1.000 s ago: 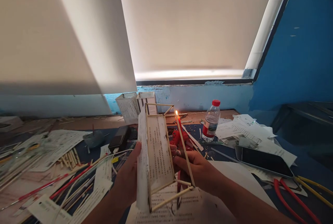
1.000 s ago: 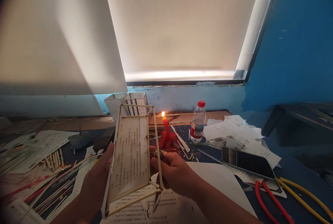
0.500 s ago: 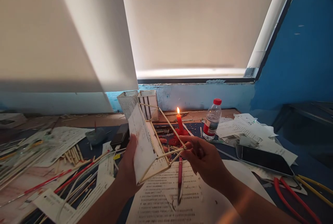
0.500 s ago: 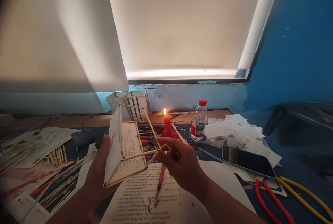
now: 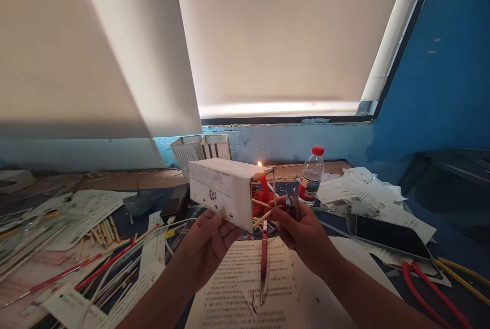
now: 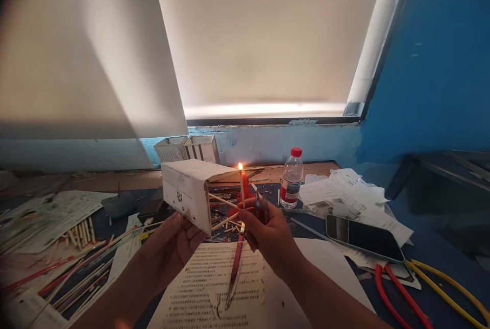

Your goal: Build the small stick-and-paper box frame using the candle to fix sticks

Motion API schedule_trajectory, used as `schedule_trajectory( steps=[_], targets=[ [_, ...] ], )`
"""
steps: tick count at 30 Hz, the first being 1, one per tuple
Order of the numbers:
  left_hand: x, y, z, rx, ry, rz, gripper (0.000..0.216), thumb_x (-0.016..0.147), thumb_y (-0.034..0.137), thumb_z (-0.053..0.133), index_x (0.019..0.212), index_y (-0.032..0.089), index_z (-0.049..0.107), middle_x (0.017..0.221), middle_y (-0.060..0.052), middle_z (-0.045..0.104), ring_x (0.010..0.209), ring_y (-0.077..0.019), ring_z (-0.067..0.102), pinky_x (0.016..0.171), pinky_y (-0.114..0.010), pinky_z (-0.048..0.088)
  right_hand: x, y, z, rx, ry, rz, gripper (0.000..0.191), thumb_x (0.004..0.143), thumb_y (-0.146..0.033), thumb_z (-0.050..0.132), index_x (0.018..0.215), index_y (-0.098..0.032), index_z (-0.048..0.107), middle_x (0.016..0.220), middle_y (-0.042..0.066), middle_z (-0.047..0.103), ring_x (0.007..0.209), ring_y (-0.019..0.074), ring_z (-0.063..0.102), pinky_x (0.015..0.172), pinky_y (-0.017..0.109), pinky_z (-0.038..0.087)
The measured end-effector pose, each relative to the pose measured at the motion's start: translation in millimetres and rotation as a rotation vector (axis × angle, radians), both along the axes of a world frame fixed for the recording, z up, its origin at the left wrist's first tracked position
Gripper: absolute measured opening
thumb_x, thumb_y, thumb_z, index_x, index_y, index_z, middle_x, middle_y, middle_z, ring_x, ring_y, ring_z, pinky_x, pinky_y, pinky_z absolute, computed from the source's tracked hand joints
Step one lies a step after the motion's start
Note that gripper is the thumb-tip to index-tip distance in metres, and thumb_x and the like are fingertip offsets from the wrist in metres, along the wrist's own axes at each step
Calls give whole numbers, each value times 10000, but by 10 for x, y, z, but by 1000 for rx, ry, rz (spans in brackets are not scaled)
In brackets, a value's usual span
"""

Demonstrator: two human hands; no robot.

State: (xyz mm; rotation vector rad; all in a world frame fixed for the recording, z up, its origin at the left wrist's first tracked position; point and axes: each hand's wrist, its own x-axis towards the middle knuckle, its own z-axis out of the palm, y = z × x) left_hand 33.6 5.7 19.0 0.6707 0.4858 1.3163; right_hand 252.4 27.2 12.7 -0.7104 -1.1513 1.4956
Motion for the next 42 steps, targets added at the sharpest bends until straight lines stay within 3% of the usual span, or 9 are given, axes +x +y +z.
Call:
schedule_trajectory(
  steps=[4,9,13,18,24,28,33,38,42],
  targets=[
    [52,-29,16,-54,70,68,209,661,231,983,762,167,812,977,-64,873,873,-219,829,703,-219,696,-60,-22,-34,-44,-48,44,409,841,-498,843,1003,-161,678,801,20,735,409,18,364,410,218,225],
    [24,-4,-30,-107,103,187,268,616,202,1003,817,154,832,871,-56,870,772,-209,825,678,-247,713,-70,-68,-11,-189,-130,44,530,923,-640,659,1097,-141,697,696,-30,566,482,58,347,437,232,179],
    [36,21,-24,-139,86,343,321,556,172,1022,809,173,824,828,-17,855,774,-212,819,716,-314,733,-69,-100,-7,-271,-196,72,456,983,-551,553,1083,-128,692,670,-57,420,520,79,309,469,249,184],
    [87,32,18,-119,84,416,362,533,180,1033,827,157,822,850,-37,852,779,-193,808,747,-297,727,-102,-112,-78,-166,-161,167,514,970,-597,552,1113,-119,677,730,-37,427,591,104,331,519,261,241],
    [108,-2,35,-89,105,400,377,622,182,994,956,184,821,962,-36,854,852,-216,812,831,-367,723,-84,-220,-43,83,-322,199,477,1060,-586,465,1207,-180,666,847,5,508,755,154,466,680,293,384],
    [135,-47,48,-56,165,357,256,659,204,970,860,198,812,1043,-40,854,913,-235,809,900,-374,700,-98,-289,-8,174,-408,236,405,1092,-549,443,1195,-199,616,871,4,529,811,173,524,761,327,456],
    [204,-86,121,-28,230,287,219,665,363,951,707,216,794,911,-62,860,928,-305,817,935,-409,681,-141,-314,-61,228,-398,266,360,1111,-535,400,1059,-204,532,855,-9,523,789,163,510,777,339,466],
    [247,-150,295,33,360,244,196,606,298,964,630,225,783,696,-68,823,806,-327,808,794,-406,706,-151,-301,-129,214,-378,285,353,1109,-538,405,990,-216,486,800,-29,486,708,145,443,689,310,428],
    [202,-177,260,53,487,270,119,705,285,902,637,242,815,662,-65,812,764,-289,790,795,-363,693,-144,-292,-150,209,-367,285,348,1098,-546,431,984,-222,485,784,-35,458,690,143,389,666,307,386]
  ],
)
